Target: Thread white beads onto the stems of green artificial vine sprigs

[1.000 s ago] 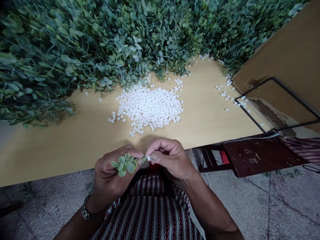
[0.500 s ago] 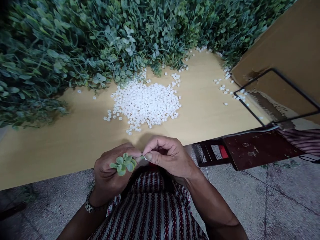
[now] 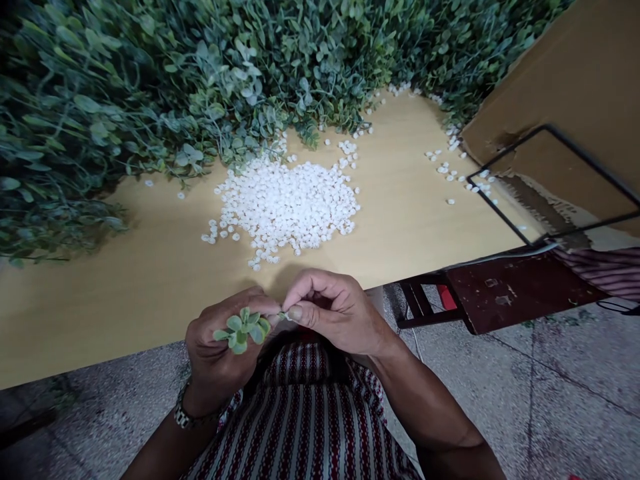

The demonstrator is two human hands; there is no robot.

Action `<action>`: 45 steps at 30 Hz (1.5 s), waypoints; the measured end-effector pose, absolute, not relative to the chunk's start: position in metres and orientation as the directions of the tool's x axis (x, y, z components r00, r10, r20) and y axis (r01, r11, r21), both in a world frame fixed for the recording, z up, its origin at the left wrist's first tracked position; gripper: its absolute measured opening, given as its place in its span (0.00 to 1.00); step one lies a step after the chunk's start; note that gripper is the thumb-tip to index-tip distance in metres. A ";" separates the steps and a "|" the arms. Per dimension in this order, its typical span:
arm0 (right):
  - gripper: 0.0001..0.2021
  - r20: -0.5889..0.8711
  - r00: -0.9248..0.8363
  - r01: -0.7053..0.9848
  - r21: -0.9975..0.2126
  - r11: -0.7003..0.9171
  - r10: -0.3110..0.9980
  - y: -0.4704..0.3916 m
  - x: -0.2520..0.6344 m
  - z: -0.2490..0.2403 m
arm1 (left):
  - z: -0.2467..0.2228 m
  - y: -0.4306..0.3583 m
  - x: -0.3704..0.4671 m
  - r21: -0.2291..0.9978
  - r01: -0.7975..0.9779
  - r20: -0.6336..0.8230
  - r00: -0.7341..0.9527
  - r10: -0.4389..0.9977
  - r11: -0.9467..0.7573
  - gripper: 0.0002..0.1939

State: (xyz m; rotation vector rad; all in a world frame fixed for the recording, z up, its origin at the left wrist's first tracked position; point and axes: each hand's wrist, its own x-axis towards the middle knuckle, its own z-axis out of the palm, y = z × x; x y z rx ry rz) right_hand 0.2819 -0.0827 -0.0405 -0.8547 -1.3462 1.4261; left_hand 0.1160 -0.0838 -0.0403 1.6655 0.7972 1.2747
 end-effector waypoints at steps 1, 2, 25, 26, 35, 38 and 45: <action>0.03 0.134 -0.300 -0.168 -0.982 0.086 0.945 -0.082 0.282 -0.040 | -0.041 -0.084 0.116 0.908 -0.017 0.407 0.272 0.872 -0.418 0.09; 0.03 0.148 -0.305 -0.159 -0.982 0.103 0.941 -0.082 0.282 -0.040 | -0.042 -0.084 0.116 0.908 -0.017 0.406 0.271 0.873 -0.418 0.08; 0.03 0.242 -0.306 -0.110 -0.970 0.218 0.921 -0.084 0.280 -0.039 | -0.045 -0.083 0.115 0.896 -0.009 0.429 0.272 0.862 -0.444 0.10; 0.03 0.245 -0.310 -0.114 -0.969 0.220 0.918 -0.084 0.280 -0.039 | -0.045 -0.083 0.115 0.895 -0.007 0.431 0.273 0.860 -0.446 0.10; 0.02 0.212 -0.369 -0.129 -0.976 0.176 0.905 -0.081 0.282 -0.037 | -0.044 -0.080 0.117 0.883 -0.031 0.461 0.257 0.849 -0.469 0.06; 0.02 0.146 -0.397 -0.092 -0.989 0.119 0.906 -0.080 0.285 -0.037 | -0.043 -0.080 0.117 0.888 -0.015 0.446 0.271 0.853 -0.459 0.07; 0.03 0.055 -0.436 -0.055 -0.998 0.034 0.898 -0.078 0.286 -0.035 | -0.045 -0.080 0.116 0.888 -0.013 0.443 0.284 0.850 -0.459 0.07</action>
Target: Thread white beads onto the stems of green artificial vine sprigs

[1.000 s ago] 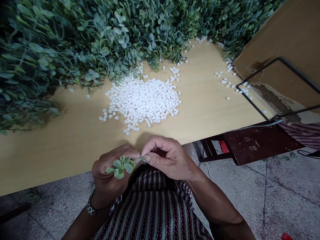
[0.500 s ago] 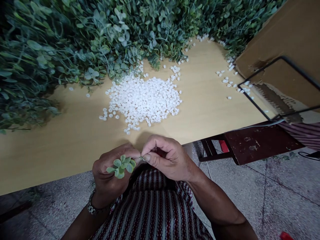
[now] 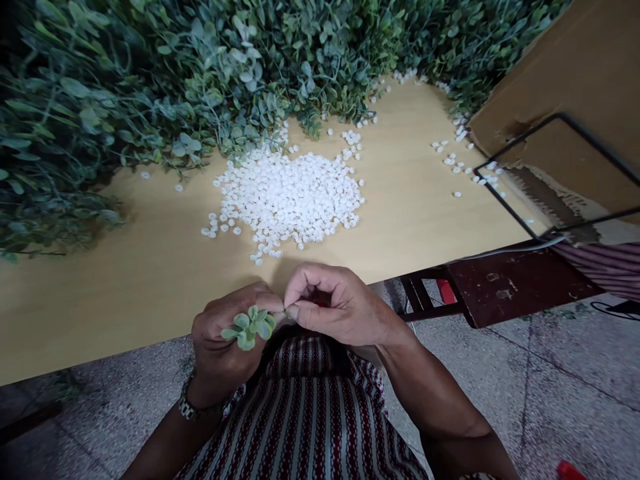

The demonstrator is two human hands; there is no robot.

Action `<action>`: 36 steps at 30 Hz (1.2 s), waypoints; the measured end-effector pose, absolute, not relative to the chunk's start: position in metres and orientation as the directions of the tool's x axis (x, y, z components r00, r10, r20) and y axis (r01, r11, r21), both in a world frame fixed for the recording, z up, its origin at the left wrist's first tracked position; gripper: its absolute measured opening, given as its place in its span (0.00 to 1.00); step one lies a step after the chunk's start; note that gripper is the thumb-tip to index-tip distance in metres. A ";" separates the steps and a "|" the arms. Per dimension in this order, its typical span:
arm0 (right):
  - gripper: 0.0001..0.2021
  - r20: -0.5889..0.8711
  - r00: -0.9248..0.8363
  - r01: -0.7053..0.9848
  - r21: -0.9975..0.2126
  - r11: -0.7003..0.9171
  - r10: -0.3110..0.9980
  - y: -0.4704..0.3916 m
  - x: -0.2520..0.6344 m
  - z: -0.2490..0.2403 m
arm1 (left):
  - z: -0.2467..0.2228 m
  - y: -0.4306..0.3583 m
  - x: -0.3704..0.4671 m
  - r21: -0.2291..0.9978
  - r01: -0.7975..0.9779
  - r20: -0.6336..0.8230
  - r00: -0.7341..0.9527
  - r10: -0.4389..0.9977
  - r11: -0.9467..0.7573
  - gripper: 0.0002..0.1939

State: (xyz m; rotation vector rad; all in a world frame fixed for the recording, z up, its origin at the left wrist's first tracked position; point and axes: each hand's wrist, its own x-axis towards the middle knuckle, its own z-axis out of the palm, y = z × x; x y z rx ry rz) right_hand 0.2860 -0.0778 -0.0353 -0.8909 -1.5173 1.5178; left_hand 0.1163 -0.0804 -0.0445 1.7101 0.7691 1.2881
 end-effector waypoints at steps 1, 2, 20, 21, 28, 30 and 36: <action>0.03 0.046 -0.436 -0.045 -0.999 0.029 0.899 -0.078 0.286 -0.035 | -0.045 -0.080 0.116 0.887 -0.016 0.447 0.284 0.848 -0.462 0.07; 0.03 0.041 -0.433 -0.039 -0.999 0.027 0.900 -0.078 0.285 -0.034 | -0.044 -0.080 0.116 0.885 -0.022 0.452 0.284 0.846 -0.465 0.07; 0.02 0.261 -0.175 -0.113 -0.963 0.244 0.949 -0.085 0.270 -0.040 | -0.035 -0.084 0.113 0.975 -0.160 0.187 0.229 0.955 -0.152 0.06; 0.02 0.245 -0.176 -0.119 -0.967 0.226 0.954 -0.084 0.270 -0.040 | -0.036 -0.084 0.113 0.976 -0.153 0.187 0.205 0.961 -0.157 0.06; 0.01 0.226 -0.178 -0.138 -0.969 0.203 0.958 -0.084 0.271 -0.040 | -0.037 -0.084 0.115 0.954 -0.135 0.289 0.174 0.941 -0.268 0.09; 0.02 0.234 -0.183 -0.132 -0.968 0.212 0.955 -0.085 0.271 -0.039 | -0.036 -0.083 0.116 0.944 -0.102 0.328 0.184 0.927 -0.314 0.09; 0.02 0.240 -0.192 -0.094 -0.970 0.226 0.952 -0.088 0.271 -0.033 | -0.035 -0.083 0.119 0.887 0.023 0.452 0.164 0.877 -0.461 0.08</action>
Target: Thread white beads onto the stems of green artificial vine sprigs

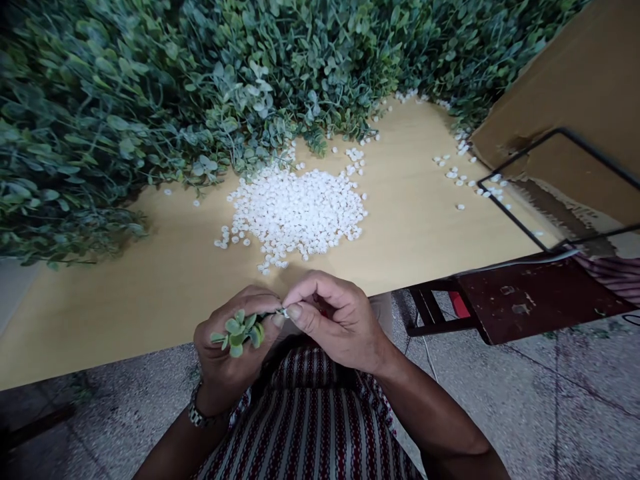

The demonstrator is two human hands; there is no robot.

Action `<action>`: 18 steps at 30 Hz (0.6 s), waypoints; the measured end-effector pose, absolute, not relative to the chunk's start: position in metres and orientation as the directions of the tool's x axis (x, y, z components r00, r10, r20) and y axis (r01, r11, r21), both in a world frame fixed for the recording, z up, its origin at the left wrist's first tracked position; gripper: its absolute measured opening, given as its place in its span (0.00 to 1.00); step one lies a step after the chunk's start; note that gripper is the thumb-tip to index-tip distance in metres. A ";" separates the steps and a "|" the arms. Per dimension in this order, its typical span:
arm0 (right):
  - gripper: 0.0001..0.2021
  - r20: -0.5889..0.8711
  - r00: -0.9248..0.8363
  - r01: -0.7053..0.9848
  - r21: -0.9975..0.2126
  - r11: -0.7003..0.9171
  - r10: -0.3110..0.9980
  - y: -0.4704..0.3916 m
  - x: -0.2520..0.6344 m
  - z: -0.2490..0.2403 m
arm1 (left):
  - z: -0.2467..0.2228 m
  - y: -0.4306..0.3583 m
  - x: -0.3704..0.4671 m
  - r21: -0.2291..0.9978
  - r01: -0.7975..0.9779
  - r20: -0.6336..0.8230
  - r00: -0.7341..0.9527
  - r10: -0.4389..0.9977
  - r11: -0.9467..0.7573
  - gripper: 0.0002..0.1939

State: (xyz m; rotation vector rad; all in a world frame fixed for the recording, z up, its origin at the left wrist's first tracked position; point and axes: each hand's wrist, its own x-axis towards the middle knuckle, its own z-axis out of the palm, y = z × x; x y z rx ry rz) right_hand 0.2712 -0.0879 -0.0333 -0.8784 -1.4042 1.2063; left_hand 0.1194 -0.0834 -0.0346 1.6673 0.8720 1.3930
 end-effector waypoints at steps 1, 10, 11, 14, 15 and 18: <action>0.02 0.234 -0.198 -0.090 -0.971 0.220 0.952 -0.088 0.271 -0.032 | -0.036 -0.084 0.120 0.881 0.023 0.463 0.162 0.871 -0.473 0.09; 0.04 0.149 -0.287 -0.026 -0.989 0.148 0.946 -0.086 0.276 -0.024 | -0.042 -0.087 0.120 0.879 0.012 0.465 0.197 0.863 -0.477 0.09; 0.04 0.141 -0.302 -0.028 -0.990 0.139 0.943 -0.086 0.277 -0.023 | -0.041 -0.086 0.120 0.885 0.008 0.455 0.204 0.867 -0.466 0.08; 0.05 0.106 -0.326 -0.042 -0.994 0.098 0.939 -0.084 0.278 -0.023 | -0.038 -0.085 0.119 0.902 0.007 0.420 0.229 0.878 -0.432 0.09; 0.06 0.093 -0.328 -0.047 -0.996 0.082 0.940 -0.083 0.278 -0.024 | -0.038 -0.085 0.119 0.906 0.007 0.411 0.233 0.881 -0.424 0.09; 0.08 0.048 -0.340 -0.083 -0.996 0.021 0.939 -0.081 0.277 -0.025 | -0.038 -0.084 0.119 0.907 0.013 0.406 0.236 0.883 -0.421 0.10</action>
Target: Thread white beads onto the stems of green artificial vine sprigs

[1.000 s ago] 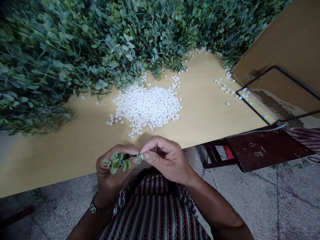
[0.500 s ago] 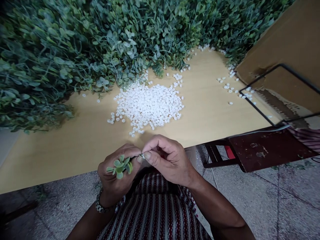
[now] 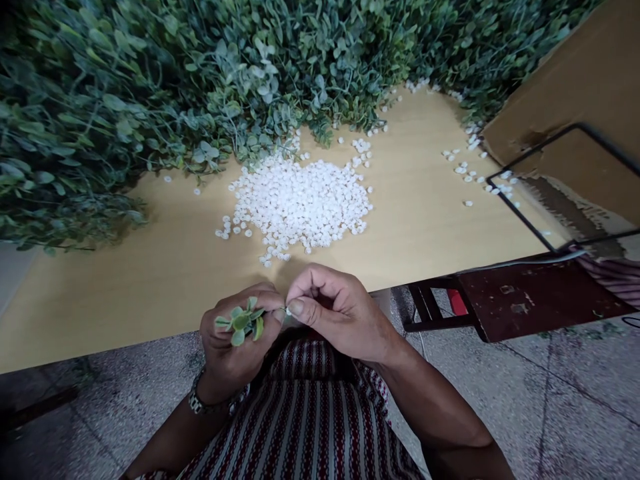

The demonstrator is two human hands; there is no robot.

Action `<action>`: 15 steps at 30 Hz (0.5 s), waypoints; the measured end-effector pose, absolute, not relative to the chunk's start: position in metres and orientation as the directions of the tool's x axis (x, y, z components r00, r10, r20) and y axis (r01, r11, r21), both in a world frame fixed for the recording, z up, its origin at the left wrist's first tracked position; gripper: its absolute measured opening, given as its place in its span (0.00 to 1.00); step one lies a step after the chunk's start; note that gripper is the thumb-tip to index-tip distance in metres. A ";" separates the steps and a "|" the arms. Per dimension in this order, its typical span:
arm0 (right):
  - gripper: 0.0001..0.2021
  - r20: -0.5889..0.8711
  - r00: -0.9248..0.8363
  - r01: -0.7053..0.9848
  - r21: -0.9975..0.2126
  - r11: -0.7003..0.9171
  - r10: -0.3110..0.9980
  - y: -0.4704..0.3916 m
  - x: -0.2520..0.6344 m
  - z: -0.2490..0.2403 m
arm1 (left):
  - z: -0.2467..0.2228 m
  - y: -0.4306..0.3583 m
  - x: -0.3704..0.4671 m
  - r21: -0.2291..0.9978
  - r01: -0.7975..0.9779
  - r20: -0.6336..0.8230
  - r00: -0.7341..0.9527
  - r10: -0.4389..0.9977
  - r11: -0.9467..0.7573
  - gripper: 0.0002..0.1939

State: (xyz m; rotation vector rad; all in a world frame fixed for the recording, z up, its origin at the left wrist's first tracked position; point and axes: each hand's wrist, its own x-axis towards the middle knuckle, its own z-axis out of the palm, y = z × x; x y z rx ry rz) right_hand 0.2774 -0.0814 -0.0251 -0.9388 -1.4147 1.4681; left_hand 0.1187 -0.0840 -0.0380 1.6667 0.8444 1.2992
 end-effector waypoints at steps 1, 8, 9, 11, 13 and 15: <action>0.08 0.030 -0.347 -0.100 -0.995 -0.005 0.937 -0.081 0.277 -0.025 | -0.038 -0.084 0.119 0.906 0.020 0.408 0.236 0.882 -0.424 0.10; 0.10 -0.043 -0.382 -0.159 -0.981 -0.111 0.923 -0.079 0.277 -0.028 | -0.040 -0.083 0.120 0.911 -0.022 0.405 0.238 0.883 -0.412 0.10; 0.10 -0.051 -0.383 -0.159 -0.980 -0.120 0.922 -0.078 0.277 -0.028 | -0.040 -0.083 0.120 0.911 -0.039 0.408 0.233 0.883 -0.411 0.10; 0.11 -0.068 -0.388 -0.154 -0.978 -0.138 0.919 -0.078 0.277 -0.029 | -0.040 -0.083 0.120 0.912 -0.055 0.408 0.226 0.885 -0.407 0.10; 0.12 -0.080 -0.393 -0.154 -0.976 -0.152 0.916 -0.077 0.278 -0.030 | -0.040 -0.083 0.120 0.914 -0.055 0.404 0.222 0.888 -0.402 0.10; 0.12 -0.088 -0.405 -0.163 -0.973 -0.166 0.910 -0.075 0.278 -0.030 | -0.040 -0.083 0.120 0.917 -0.058 0.398 0.220 0.891 -0.395 0.10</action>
